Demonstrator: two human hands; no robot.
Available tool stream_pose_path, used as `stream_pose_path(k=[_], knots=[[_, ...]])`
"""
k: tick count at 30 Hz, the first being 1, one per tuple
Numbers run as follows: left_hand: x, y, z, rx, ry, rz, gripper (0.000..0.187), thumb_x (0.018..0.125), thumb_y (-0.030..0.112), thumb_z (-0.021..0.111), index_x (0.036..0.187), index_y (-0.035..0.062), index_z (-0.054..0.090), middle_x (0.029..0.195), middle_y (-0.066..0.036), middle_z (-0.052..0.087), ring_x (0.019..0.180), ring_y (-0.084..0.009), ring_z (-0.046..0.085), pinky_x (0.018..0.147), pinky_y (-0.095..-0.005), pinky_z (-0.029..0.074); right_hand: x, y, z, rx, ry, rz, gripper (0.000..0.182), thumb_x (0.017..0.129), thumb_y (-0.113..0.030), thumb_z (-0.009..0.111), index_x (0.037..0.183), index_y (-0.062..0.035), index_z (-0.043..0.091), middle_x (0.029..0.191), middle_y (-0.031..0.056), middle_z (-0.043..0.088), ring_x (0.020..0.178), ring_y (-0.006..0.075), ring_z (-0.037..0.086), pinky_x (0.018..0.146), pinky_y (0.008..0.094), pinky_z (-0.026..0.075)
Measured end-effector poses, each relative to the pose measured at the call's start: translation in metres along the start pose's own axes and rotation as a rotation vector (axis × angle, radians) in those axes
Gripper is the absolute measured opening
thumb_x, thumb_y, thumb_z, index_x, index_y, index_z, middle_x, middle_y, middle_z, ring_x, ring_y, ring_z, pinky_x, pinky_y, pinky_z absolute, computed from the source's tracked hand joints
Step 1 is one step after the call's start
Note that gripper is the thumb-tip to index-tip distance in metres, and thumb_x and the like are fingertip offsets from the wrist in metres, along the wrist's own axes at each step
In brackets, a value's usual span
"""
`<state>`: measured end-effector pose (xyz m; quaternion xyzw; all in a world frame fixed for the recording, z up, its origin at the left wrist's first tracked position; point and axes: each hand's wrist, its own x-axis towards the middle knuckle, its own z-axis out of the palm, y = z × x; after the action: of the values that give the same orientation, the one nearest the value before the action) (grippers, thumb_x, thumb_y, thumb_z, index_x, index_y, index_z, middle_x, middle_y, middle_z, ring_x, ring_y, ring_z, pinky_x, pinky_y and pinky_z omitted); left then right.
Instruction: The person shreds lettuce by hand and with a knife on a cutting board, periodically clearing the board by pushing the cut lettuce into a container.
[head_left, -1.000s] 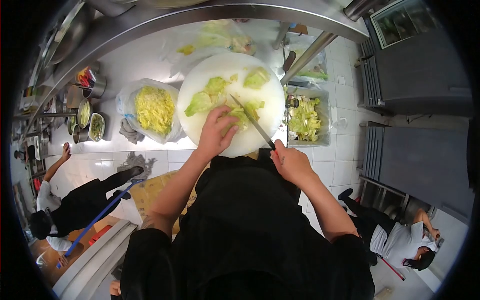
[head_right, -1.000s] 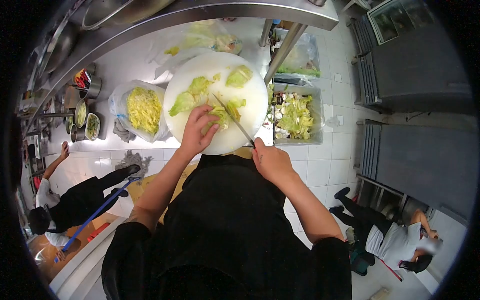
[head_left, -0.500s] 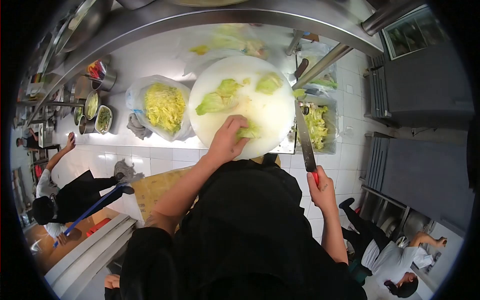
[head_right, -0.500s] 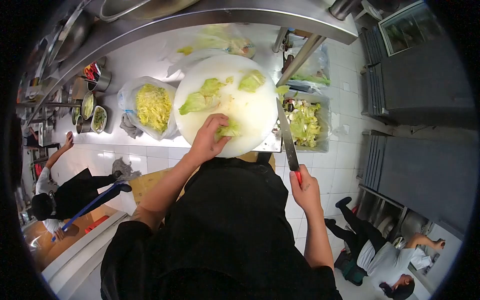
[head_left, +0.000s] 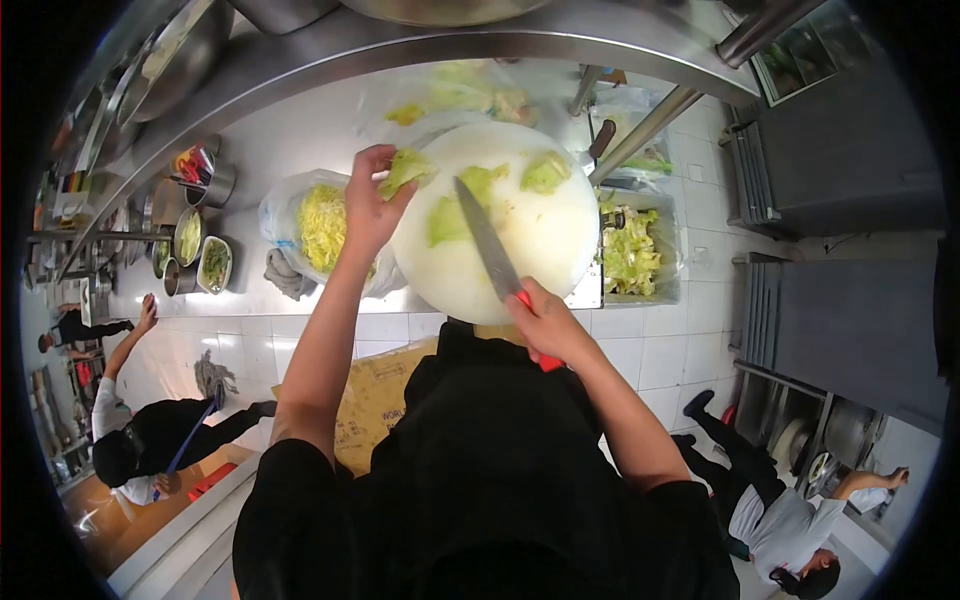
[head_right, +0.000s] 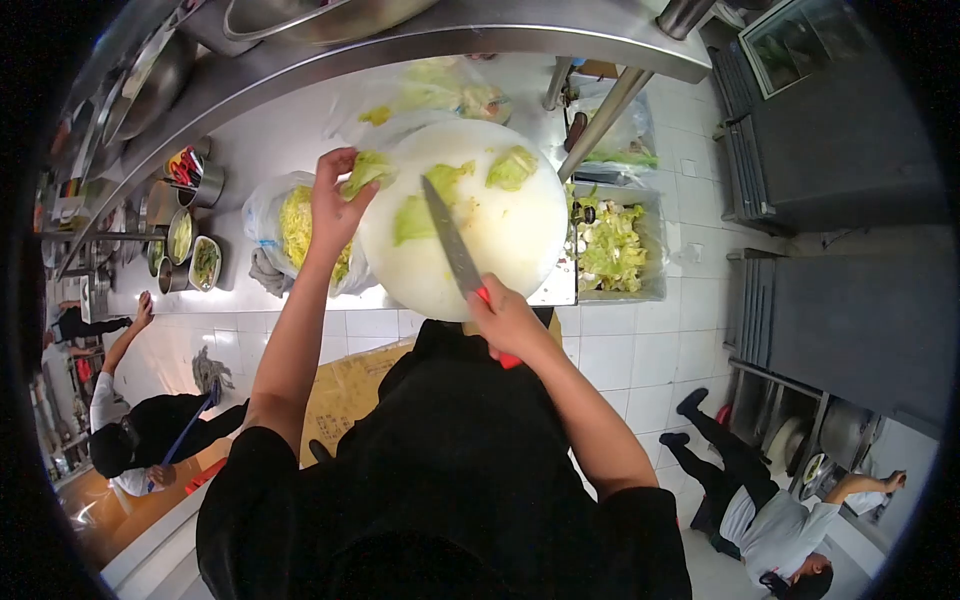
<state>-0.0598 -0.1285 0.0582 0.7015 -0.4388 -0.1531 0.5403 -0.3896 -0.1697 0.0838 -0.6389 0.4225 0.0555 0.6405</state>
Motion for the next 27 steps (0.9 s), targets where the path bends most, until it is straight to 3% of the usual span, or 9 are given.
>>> stream_pose_path(k=[4, 5, 9, 12, 15, 19, 22, 24, 27], knots=[[0.024, -0.022, 0.025, 0.245, -0.088, 0.334, 0.056, 0.079, -0.008, 0.079, 0.130, 0.0066, 0.063, 0.135, -0.015, 0.067, 0.127, -0.0368, 0.065, 0.104, -0.0433, 0.057, -0.083, 0.042, -0.032, 0.052, 0.194, 0.150, 0.030, 0.115, -0.029, 0.058, 0.133, -0.0046, 0.059, 0.070, 0.0112, 0.065, 0.048, 0.0233, 0.066, 0.048, 0.0387, 0.052], [0.028, -0.035, 0.031, 0.313, -0.079, 0.431, 0.059, 0.073, -0.009, 0.077, 0.128, 0.0096, 0.065, 0.136, -0.015, 0.066, 0.127, -0.0420, 0.062, 0.103, -0.0474, 0.057, -0.099, 0.069, -0.043, 0.036, 0.288, 0.125, 0.028, 0.115, -0.028, 0.059, 0.131, -0.0045, 0.060, 0.071, 0.0139, 0.067, 0.052, 0.0282, 0.069, 0.050, 0.0411, 0.053], [0.035, -0.047, 0.035, 0.474, -0.243, 0.439, 0.058, 0.074, -0.007, 0.077, 0.129, 0.0103, 0.065, 0.138, -0.016, 0.063, 0.130, -0.0419, 0.059, 0.107, -0.0483, 0.054, -0.142, 0.109, -0.066, -0.338, 0.635, 0.128, 0.025, 0.112, -0.025, 0.064, 0.126, -0.0038, 0.062, 0.075, 0.0244, 0.071, 0.067, 0.0459, 0.073, 0.060, 0.0513, 0.054], [0.025, -0.008, 0.021, 0.528, -0.366, 0.456, 0.059, 0.076, -0.002, 0.080, 0.132, 0.0093, 0.065, 0.140, -0.018, 0.063, 0.135, -0.0438, 0.056, 0.113, -0.0497, 0.050, -0.156, 0.084, -0.066, -0.376, 0.584, 0.008, 0.023, 0.110, -0.024, 0.066, 0.121, -0.0046, 0.064, 0.077, 0.0283, 0.070, 0.076, 0.0534, 0.071, 0.066, 0.0559, 0.054], [0.021, 0.026, 0.027, 0.568, -0.422, 0.522, 0.061, 0.078, 0.003, 0.082, 0.136, 0.0100, 0.065, 0.144, -0.019, 0.062, 0.137, -0.0445, 0.055, 0.116, -0.0508, 0.048, -0.152, 0.077, -0.066, -0.424, 0.421, -0.073, 0.021, 0.108, -0.027, 0.070, 0.114, -0.0079, 0.066, 0.078, 0.0254, 0.072, 0.078, 0.0511, 0.072, 0.069, 0.0567, 0.055], [0.038, 0.053, 0.116, 0.264, -0.532, 0.467, 0.064, 0.083, 0.005, 0.083, 0.144, 0.0138, 0.066, 0.149, -0.019, 0.061, 0.140, -0.0454, 0.056, 0.120, -0.0512, 0.048, -0.129, 0.068, -0.081, -0.507, 0.214, -0.109, 0.024, 0.108, -0.030, 0.070, 0.112, -0.0067, 0.063, 0.080, 0.0259, 0.072, 0.080, 0.0511, 0.072, 0.072, 0.0573, 0.054], [0.049, 0.035, 0.173, 0.388, -0.658, 0.390, 0.065, 0.086, 0.005, 0.083, 0.148, 0.0160, 0.066, 0.151, -0.017, 0.063, 0.144, -0.0424, 0.057, 0.122, -0.0487, 0.048, -0.102, 0.069, -0.092, -0.493, 0.164, -0.159, 0.025, 0.109, -0.030, 0.068, 0.113, -0.0062, 0.062, 0.079, 0.0272, 0.071, 0.082, 0.0512, 0.072, 0.072, 0.0575, 0.055], [0.056, 0.035, 0.183, 0.386, -0.751, 0.293, 0.066, 0.087, 0.005, 0.083, 0.149, 0.0165, 0.066, 0.154, -0.016, 0.062, 0.144, -0.0409, 0.058, 0.123, -0.0469, 0.048, -0.087, 0.069, -0.097, -0.435, 0.149, -0.124, 0.024, 0.110, -0.029, 0.068, 0.114, -0.0060, 0.062, 0.079, 0.0281, 0.070, 0.081, 0.0517, 0.071, 0.072, 0.0578, 0.054], [0.040, 0.041, 0.148, 0.164, -0.631, 0.215, 0.065, 0.087, 0.007, 0.085, 0.148, 0.0158, 0.067, 0.154, -0.013, 0.063, 0.144, -0.0383, 0.059, 0.123, -0.0467, 0.048, -0.090, 0.052, -0.106, -0.201, 0.175, 0.087, 0.023, 0.110, -0.027, 0.067, 0.116, -0.0057, 0.062, 0.081, 0.0294, 0.071, 0.080, 0.0530, 0.071, 0.071, 0.0588, 0.054]])
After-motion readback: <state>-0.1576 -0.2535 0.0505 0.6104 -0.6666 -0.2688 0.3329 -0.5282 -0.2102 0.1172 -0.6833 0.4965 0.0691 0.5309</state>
